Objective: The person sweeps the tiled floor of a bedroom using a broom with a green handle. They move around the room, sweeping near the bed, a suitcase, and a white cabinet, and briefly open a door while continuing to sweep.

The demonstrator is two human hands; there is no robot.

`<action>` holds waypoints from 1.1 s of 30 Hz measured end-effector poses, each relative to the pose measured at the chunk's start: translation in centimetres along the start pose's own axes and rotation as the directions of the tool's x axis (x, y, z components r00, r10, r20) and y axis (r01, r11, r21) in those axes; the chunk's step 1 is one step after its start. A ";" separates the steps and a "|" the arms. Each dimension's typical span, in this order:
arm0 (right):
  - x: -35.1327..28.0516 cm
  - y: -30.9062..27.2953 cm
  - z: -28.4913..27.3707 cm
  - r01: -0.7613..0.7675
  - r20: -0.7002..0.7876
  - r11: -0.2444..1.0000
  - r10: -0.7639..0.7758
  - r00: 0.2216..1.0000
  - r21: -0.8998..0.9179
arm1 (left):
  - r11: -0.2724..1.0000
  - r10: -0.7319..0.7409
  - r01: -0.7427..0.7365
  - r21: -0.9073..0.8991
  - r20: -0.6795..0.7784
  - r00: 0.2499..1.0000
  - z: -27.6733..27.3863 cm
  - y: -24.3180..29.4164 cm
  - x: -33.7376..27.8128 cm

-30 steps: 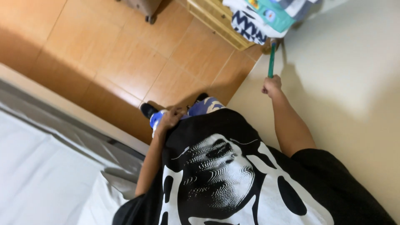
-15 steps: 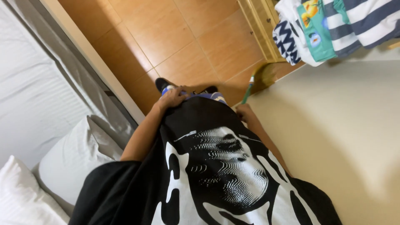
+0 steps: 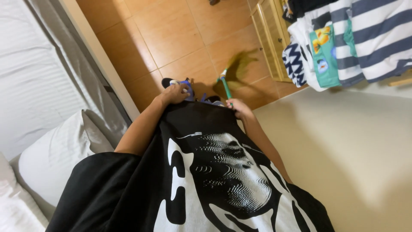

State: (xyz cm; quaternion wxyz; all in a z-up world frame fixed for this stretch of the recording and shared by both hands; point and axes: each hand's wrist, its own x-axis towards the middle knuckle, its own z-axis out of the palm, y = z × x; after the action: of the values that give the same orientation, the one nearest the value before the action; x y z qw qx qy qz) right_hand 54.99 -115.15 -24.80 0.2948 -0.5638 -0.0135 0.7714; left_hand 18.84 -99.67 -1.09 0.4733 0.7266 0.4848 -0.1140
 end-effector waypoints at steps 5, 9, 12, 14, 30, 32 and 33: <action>-4.1 -9.4 7.0 -0.245 0.215 0.951 0.203 0.955 0.189 | 1.000 0.019 -0.018 0.012 -0.024 1.000 -0.2 -2.9 1.5; -6.6 -13.9 12.5 -0.314 0.304 0.877 0.207 0.930 0.363 | 0.997 0.014 -0.019 -0.074 -0.070 0.997 -0.8 -5.0 1.4; -8.0 -15.5 13.5 -0.255 0.275 0.878 0.149 0.950 0.405 | 0.991 -0.037 0.024 -0.130 -0.103 0.994 -1.5 -5.5 0.8; -9.8 -16.7 13.6 -0.233 0.278 0.886 0.124 0.952 0.401 | 0.988 -0.047 0.033 -0.151 -0.095 0.994 -1.8 -6.2 1.2; -22.8 -15.3 20.5 -0.206 -0.181 0.978 0.208 0.961 0.029 | 0.950 -0.024 0.084 -0.302 0.197 0.980 -5.8 -9.4 1.6; -17.9 -14.8 19.8 -0.229 -0.126 0.973 0.230 0.965 0.019 | 0.945 -0.017 0.076 -0.319 0.182 0.983 -6.7 -10.2 0.9; -15.4 -14.5 19.5 -0.248 -0.067 0.969 0.249 0.966 0.016 | 0.942 -0.011 0.066 -0.328 0.168 0.986 -7.2 -10.7 0.4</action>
State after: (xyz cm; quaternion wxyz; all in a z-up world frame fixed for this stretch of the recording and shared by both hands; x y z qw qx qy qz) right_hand 47.20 -104.30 0.66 0.1981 -0.5860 0.0700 0.7826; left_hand 8.28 -92.84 -3.75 0.6248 0.6149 0.4709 -0.0990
